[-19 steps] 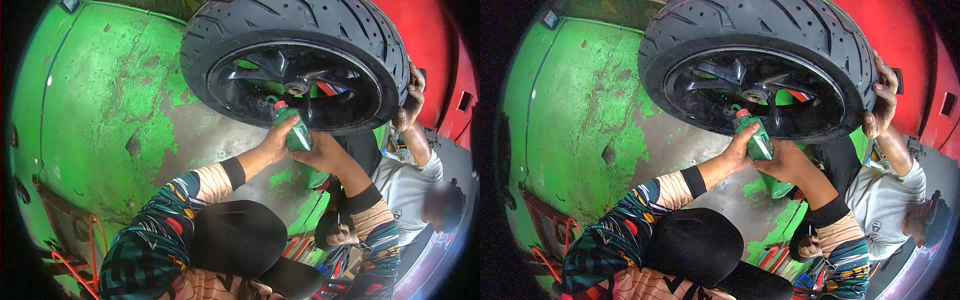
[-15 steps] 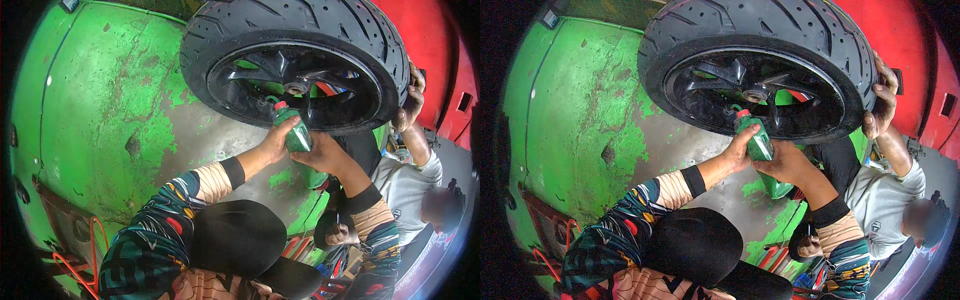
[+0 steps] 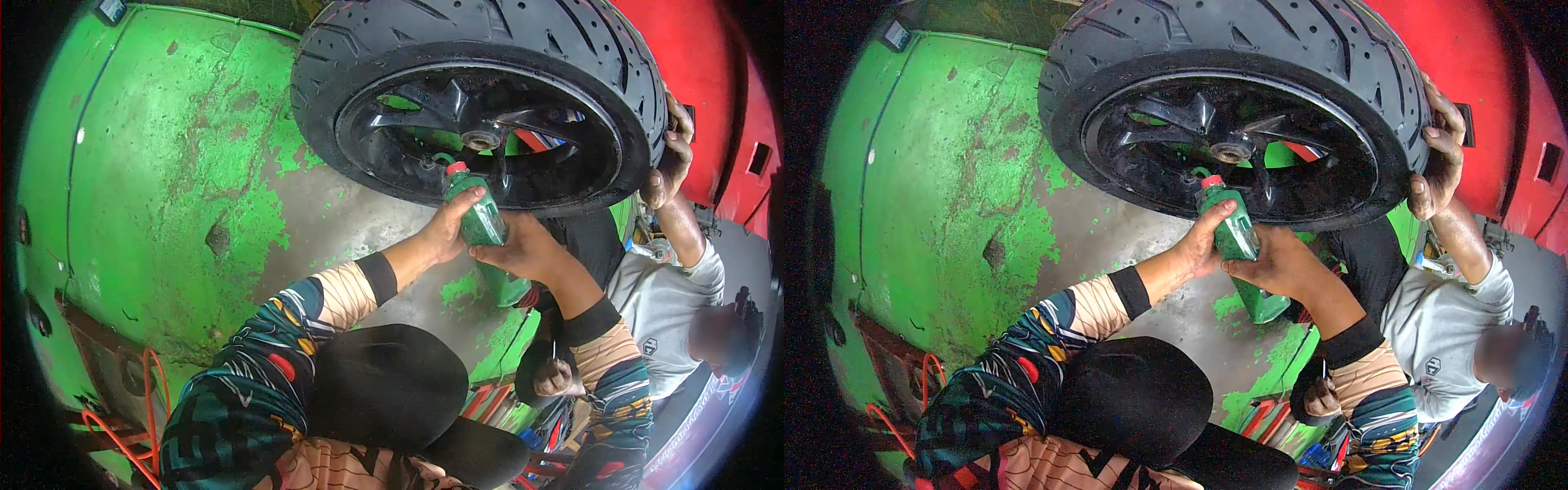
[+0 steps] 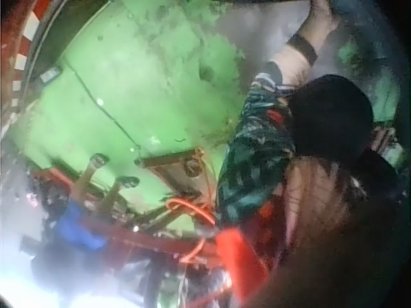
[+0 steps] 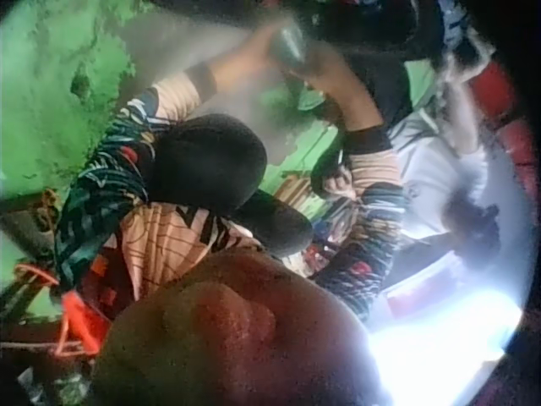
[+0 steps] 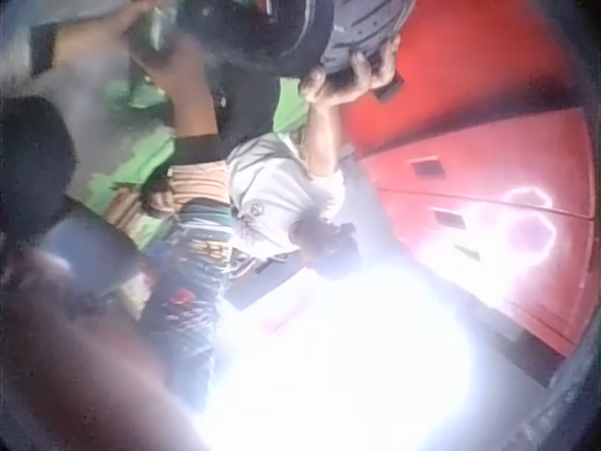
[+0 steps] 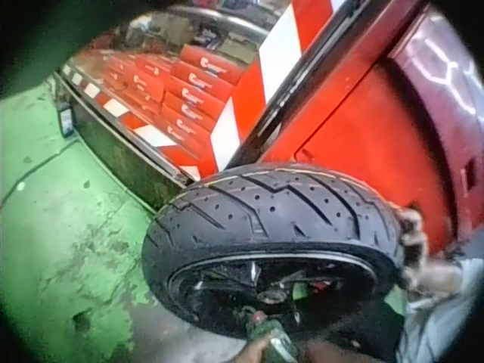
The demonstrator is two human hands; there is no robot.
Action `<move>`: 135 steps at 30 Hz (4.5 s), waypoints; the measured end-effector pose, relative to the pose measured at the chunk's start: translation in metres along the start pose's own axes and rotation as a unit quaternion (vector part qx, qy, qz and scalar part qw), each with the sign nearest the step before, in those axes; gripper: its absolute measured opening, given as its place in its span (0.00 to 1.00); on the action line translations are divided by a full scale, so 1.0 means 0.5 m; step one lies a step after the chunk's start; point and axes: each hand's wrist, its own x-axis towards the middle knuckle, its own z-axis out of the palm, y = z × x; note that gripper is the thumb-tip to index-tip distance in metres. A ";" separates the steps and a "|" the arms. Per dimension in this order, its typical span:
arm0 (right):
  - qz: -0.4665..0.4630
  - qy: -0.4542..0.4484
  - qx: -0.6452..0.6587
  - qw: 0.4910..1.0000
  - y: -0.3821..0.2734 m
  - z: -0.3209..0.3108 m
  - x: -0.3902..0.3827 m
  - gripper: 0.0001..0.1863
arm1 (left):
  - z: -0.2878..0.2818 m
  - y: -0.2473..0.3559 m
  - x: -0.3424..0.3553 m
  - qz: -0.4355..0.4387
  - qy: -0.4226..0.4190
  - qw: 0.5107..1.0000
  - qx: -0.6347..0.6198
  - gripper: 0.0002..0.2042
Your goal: The person squirts liquid from a squeeze bottle onto a motorcycle wheel and tire, assists in pressing the tire using a tire changer machine, and pushes the tire onto the rim by hand while applying liquid.
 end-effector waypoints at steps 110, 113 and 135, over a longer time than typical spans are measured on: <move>-0.279 0.195 0.116 0.933 0.004 0.339 0.010 0.16 | 0.045 0.235 -0.424 0.094 0.023 0.407 0.908 0.35; -0.262 0.248 0.159 0.919 -0.002 0.340 0.008 0.13 | 0.053 0.228 -0.435 0.070 0.051 0.328 0.941 0.47; -0.445 0.377 0.475 0.659 -0.060 0.241 -0.017 0.16 | 0.457 0.082 -0.455 0.584 0.052 0.446 0.676 0.24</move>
